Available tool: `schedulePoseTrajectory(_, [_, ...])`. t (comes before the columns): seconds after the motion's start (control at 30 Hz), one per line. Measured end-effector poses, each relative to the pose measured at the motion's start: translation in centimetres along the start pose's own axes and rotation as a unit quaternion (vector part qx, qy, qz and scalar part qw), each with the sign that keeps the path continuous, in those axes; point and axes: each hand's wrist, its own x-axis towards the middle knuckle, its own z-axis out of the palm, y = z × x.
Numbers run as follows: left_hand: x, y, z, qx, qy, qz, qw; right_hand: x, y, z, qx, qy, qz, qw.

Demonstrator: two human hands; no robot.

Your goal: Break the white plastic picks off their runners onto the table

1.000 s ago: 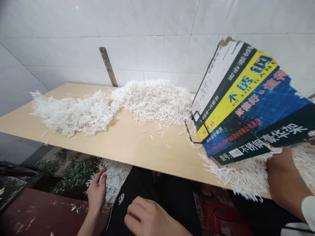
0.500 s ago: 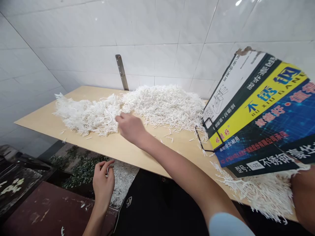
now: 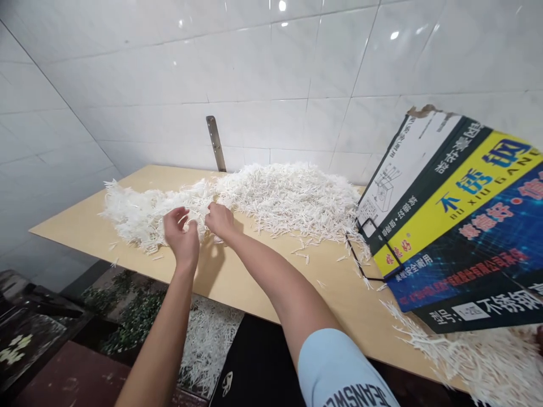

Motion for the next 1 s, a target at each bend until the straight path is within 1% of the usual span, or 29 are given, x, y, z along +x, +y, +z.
schedulePoseTrajectory(0.07, [1.7,-2.5,1.0,0.015,-0.134,0.006,0.991,0.0,0.9,-0.8,0.033,0.002,0.0,0.999])
schedulePoseTrajectory(0.1, [2.4,-3.7,1.4,0.032,-0.191,0.008,0.981,0.0,1.2,-1.4,0.047,0.001,-0.001,0.999])
schedulePoseTrajectory(0.13, [2.9,-4.8,1.6,0.053,-0.232,0.008,0.971,0.2,1.5,-2.0,0.059,-0.002,-0.002,0.998])
schedulePoseTrajectory(0.17, [3.3,-5.8,1.7,0.075,-0.261,0.008,0.962,0.3,1.8,-2.7,0.067,-0.004,-0.004,0.998])
schedulePoseTrajectory(0.2, [3.7,-6.7,1.8,0.097,-0.274,0.008,0.957,0.4,2.0,-3.4,0.073,-0.007,-0.007,0.997])
schedulePoseTrajectory(0.3, [4.2,-8.3,2.1,0.162,-0.261,0.028,0.951,0.3,2.2,-5.4,0.072,-0.018,-0.018,0.997])
schedulePoseTrajectory(0.37, [4.4,-8.5,2.3,0.205,-0.239,0.057,0.948,-0.4,1.8,-6.5,0.064,-0.016,-0.03,0.997])
schedulePoseTrajectory(0.47, [4.6,-8.3,2.4,0.249,-0.219,0.09,0.939,-2.3,0.7,-8.2,0.055,-0.002,-0.051,0.997])
schedulePoseTrajectory(0.53, [4.9,-8.2,2.1,0.267,-0.204,0.083,0.938,-4.0,-0.1,-9.6,0.057,0.014,-0.05,0.997])
schedulePoseTrajectory(0.63, [5.8,-8.7,1.1,0.282,-0.181,0.038,0.942,-6.7,-0.6,-12.4,0.088,0.059,-0.034,0.994])
schedulePoseTrajectory(0.7, [6.6,-9.1,0.5,0.305,-0.202,0.022,0.931,-8.6,-0.3,-14.2,0.121,0.09,-0.036,0.988])
schedulePoseTrajectory(0.77, [7.2,-9.2,0.3,0.349,-0.238,0.028,0.906,-10.8,0.5,-15.7,0.147,0.107,-0.032,0.983])
schedulePoseTrajectory(0.87, [7.5,-8.2,0.6,0.41,-0.268,0.065,0.87,-14.1,2.5,-17.0,0.203,0.108,0.011,0.973])
schedulePoseTrajectory(0.93, [7.4,-6.6,0.9,0.436,-0.278,0.101,0.85,-16.4,4.2,-17.4,0.254,0.103,0.054,0.96])
schedulePoseTrajectory(1.0, [7.0,-4.6,0.8,0.443,-0.298,0.149,0.832,-18.6,5.7,-17.5,0.298,0.102,0.102,0.944])
